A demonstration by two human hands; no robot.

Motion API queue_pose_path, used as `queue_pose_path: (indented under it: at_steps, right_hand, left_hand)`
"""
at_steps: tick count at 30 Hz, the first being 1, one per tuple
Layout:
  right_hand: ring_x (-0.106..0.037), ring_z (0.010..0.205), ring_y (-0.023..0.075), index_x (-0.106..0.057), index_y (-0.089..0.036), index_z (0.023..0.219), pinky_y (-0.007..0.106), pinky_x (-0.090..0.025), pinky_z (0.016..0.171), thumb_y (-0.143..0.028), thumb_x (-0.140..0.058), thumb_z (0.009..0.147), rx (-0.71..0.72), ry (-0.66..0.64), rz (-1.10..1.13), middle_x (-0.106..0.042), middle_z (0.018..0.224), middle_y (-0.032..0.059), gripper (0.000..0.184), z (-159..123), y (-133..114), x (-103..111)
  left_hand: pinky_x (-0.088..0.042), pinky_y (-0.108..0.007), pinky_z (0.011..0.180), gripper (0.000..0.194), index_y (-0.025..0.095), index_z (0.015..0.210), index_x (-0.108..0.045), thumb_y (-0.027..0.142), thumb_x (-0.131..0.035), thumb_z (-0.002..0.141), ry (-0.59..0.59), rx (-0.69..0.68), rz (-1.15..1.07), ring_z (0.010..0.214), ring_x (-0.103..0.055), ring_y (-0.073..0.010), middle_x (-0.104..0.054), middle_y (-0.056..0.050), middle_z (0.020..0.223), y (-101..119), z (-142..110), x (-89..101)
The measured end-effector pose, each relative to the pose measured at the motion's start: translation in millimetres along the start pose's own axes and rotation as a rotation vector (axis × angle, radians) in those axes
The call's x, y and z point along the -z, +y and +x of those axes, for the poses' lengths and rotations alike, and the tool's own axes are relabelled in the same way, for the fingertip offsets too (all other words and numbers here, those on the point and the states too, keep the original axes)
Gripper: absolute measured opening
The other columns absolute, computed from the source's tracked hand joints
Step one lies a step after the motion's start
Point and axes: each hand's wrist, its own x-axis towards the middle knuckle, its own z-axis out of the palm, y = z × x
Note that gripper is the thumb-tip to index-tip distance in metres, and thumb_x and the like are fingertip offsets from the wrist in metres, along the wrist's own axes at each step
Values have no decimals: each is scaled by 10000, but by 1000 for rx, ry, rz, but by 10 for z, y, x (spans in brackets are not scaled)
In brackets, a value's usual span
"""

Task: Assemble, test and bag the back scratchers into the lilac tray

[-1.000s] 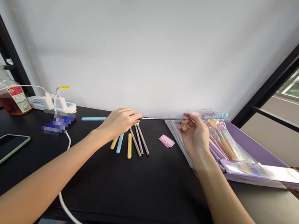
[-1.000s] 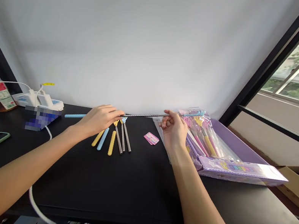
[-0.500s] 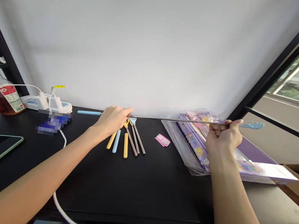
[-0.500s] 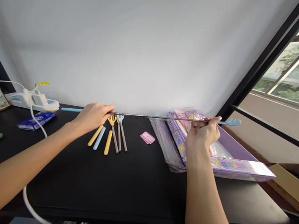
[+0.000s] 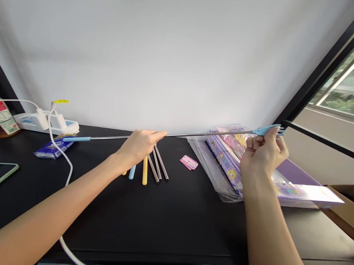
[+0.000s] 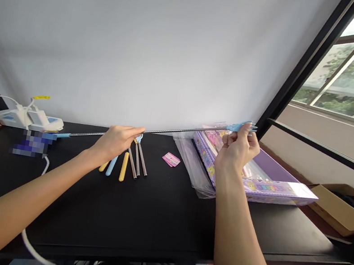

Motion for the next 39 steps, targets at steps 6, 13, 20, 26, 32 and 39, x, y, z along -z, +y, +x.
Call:
queue_pose_path:
  at_steps: [6,13,20,26,32,39]
  right_hand:
    - [-257,450,70,-343,-208,560,176,-332,395,-436,-669,923,6,31,32,-268,504,-83,538,8,15,-43]
    - [-270,427,79,-389,-201,575,169,-337,378,-251,-507,1021,-81,205,85,-278,495,-78,465,189,16,111]
    - [-351,393,55,-432,-205,611,167,-377,395,-306,-690,919,-104,-67,-22,-387,464,-93,414,-108,181,-47]
    - [-463,411,67,-480,-220,697,195,-476,458,-428,-718,878,-105,-198,-41,-471,500,-85,364,-295,248,-154]
    - [-392,361,56,-411,-220,661,179,-466,437,-377,-641,949,-133,9,-46,-432,445,-97,401,-9,259,49]
    - [-420,323,63,-491,-212,675,235,-501,435,-563,-782,767,-247,-622,-170,-508,444,-80,464,-733,399,-228]
  left_hand:
    - [-391,-261,533,317,215,1072,-709,233,-395,1036,42,-24,-51,567,-621,-150,-705,-35,736,24,24,-50]
    - [-302,-260,490,264,230,1023,-712,339,-472,1034,107,-82,185,554,-613,-143,-715,-2,700,-70,-36,5]
    - [-342,-287,579,372,180,781,-638,308,-421,1054,88,-183,246,540,-568,-151,-622,2,566,90,36,34]
    - [-398,-296,672,300,214,1027,-669,443,-474,1027,-36,-15,240,695,-655,-187,-709,-15,732,58,-19,193]
    - [-246,-281,509,318,196,893,-654,374,-438,1044,-121,29,300,627,-612,-173,-692,-35,752,-198,-122,367]
    - [-231,-275,481,378,159,797,-602,378,-424,1049,-127,-31,276,532,-551,-159,-614,-25,622,-22,-33,274]
